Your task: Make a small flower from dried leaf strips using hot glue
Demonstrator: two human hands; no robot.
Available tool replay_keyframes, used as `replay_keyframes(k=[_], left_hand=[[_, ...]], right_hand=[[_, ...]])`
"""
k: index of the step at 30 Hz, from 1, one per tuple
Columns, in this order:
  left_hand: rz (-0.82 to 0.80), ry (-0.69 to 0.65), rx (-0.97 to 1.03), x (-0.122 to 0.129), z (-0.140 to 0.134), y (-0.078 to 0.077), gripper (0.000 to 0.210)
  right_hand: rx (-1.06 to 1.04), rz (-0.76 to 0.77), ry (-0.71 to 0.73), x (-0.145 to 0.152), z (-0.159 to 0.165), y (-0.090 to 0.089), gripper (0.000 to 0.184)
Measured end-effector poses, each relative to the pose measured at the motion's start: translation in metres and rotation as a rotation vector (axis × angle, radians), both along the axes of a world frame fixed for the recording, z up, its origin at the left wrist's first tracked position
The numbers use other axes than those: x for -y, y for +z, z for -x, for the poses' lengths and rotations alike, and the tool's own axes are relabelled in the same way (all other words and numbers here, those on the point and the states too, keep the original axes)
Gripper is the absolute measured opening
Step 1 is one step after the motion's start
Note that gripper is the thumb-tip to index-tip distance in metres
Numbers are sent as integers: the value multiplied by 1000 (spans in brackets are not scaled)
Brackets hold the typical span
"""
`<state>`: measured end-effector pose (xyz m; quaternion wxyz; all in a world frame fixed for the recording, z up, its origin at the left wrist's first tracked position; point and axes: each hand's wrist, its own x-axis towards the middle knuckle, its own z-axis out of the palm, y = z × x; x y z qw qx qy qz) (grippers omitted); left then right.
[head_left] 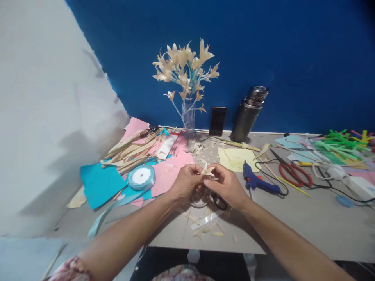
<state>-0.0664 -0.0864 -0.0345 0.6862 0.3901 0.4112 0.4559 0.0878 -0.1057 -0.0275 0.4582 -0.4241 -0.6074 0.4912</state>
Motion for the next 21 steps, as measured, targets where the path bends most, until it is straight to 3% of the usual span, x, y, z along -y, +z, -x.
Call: replay_keyframes(k=[6, 9, 13, 17, 21], left_hand=[[-162, 32, -166, 4, -1, -1, 30], [-219, -31, -157, 6, 1, 2, 30], [-152, -160, -78, 3, 7, 11, 52], [-119, -194, 0, -1, 12, 15, 38], [-137, -289, -16, -1, 12, 9, 34]], right_hand=[[-52, -32, 14, -2, 1, -2, 16], [-42, -84, -39, -3, -1, -1, 16], [-31, -169, -148, -6, -6, 2, 17], [-17, -214, -151, -8, -8, 3, 20], [-2, -200, -101, -8, -8, 1, 24]])
